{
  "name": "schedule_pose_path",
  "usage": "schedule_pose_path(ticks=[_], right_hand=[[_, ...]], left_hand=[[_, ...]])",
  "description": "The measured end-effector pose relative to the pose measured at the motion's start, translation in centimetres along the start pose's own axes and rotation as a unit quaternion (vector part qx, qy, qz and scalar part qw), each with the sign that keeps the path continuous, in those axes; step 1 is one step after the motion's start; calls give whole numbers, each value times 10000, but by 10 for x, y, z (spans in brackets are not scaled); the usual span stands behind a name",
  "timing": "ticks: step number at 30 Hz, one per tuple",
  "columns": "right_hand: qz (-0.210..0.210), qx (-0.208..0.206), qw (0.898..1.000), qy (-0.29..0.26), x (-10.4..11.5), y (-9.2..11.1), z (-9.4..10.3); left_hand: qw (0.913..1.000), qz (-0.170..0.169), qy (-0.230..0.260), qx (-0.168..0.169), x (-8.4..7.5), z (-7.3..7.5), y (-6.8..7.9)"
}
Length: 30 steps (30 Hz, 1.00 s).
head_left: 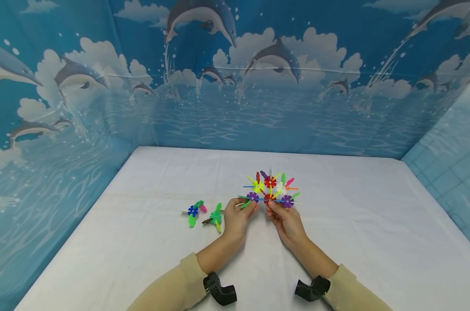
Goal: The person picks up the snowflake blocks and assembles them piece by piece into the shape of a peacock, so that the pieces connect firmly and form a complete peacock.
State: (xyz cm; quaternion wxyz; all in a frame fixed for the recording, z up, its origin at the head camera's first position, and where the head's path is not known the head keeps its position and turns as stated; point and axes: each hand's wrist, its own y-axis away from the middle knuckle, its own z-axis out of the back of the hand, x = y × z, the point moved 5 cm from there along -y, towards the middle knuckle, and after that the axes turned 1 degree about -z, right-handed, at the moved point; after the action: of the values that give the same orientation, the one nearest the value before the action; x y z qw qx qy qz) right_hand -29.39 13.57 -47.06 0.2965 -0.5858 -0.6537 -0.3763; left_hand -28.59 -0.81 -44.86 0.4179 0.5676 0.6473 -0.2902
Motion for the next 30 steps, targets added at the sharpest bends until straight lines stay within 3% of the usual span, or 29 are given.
schedule_pose_path(ticks=[13,30], right_hand=[[261,-3,9991,331,1,2,1],[92,-12,9994,335,1,1,2]], left_hand=[[9998,65,173,75,9,6,-5],[9965,287,296,730,12,8,-11]])
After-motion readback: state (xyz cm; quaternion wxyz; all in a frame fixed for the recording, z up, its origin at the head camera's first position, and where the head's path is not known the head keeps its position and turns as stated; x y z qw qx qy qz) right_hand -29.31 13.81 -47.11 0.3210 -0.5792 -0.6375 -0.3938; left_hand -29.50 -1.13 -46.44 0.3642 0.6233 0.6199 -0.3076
